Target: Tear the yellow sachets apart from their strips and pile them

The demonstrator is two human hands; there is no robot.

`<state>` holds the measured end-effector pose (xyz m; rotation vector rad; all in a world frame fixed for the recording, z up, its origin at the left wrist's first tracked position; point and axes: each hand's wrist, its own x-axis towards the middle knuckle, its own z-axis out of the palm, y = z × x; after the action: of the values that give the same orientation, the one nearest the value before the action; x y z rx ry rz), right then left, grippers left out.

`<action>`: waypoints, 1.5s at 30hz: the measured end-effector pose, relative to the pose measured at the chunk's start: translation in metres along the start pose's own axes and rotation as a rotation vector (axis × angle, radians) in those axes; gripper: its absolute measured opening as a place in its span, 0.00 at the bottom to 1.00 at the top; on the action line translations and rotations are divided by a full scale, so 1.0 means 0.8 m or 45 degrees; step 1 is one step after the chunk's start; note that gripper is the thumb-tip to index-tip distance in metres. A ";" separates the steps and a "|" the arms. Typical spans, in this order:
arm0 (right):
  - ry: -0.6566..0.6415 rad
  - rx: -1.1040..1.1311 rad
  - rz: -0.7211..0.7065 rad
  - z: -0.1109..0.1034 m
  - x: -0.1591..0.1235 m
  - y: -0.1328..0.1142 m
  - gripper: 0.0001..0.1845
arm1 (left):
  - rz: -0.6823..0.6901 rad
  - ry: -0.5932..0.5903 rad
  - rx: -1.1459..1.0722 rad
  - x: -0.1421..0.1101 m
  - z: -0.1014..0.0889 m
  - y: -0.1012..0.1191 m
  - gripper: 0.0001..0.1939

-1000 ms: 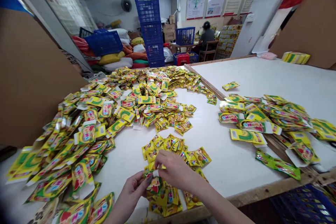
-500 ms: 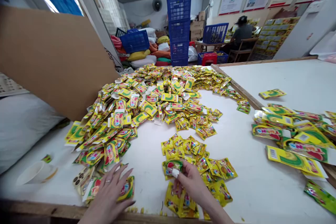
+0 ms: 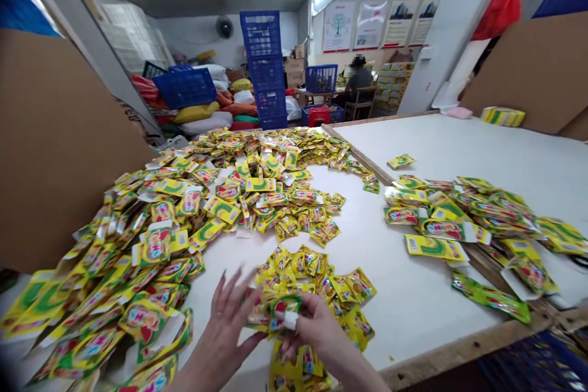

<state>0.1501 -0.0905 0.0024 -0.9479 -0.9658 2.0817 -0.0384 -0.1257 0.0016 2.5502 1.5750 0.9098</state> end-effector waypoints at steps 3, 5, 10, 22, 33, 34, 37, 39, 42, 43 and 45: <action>0.101 0.210 -0.069 -0.006 -0.004 -0.002 0.18 | -0.600 0.186 -0.855 -0.003 0.013 0.009 0.55; 0.115 0.346 -0.051 -0.003 -0.005 0.003 0.18 | -0.960 0.323 -1.518 -0.001 0.023 0.018 0.55; 0.194 0.607 0.024 0.025 0.002 0.025 0.19 | -1.295 0.817 -2.157 0.016 0.039 0.041 0.41; 0.129 -0.309 -0.340 0.008 -0.003 -0.041 0.16 | -1.336 0.109 -2.085 0.015 -0.004 0.016 0.16; -0.176 -1.227 -0.669 0.050 0.017 -0.079 0.07 | -1.010 -0.277 -1.865 0.009 -0.015 0.046 0.25; -0.215 -1.357 -0.672 0.048 0.014 -0.081 0.09 | -0.967 -0.289 -1.846 0.008 -0.015 0.044 0.25; -0.376 -1.591 -0.626 0.041 0.005 -0.095 0.16 | -0.907 -0.303 -1.851 0.003 -0.009 0.043 0.25; -0.499 -1.625 -0.596 0.036 0.000 -0.105 0.19 | -0.924 -0.368 -1.883 0.000 -0.006 0.043 0.21; -0.501 -1.565 -0.592 0.027 -0.003 -0.112 0.21 | -0.988 -0.489 -1.938 -0.002 -0.006 0.046 0.16; -0.474 -1.549 -0.613 0.024 -0.003 -0.110 0.20 | -0.994 -0.506 -1.968 -0.001 -0.009 0.047 0.16; -0.448 -1.527 -0.684 0.020 -0.003 -0.103 0.18 | -0.944 -0.513 -2.068 0.001 -0.013 0.050 0.20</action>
<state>0.1591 -0.0551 0.0781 -0.6741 -2.4425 1.1002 -0.0108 -0.1477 0.0227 0.8336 0.7910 0.8438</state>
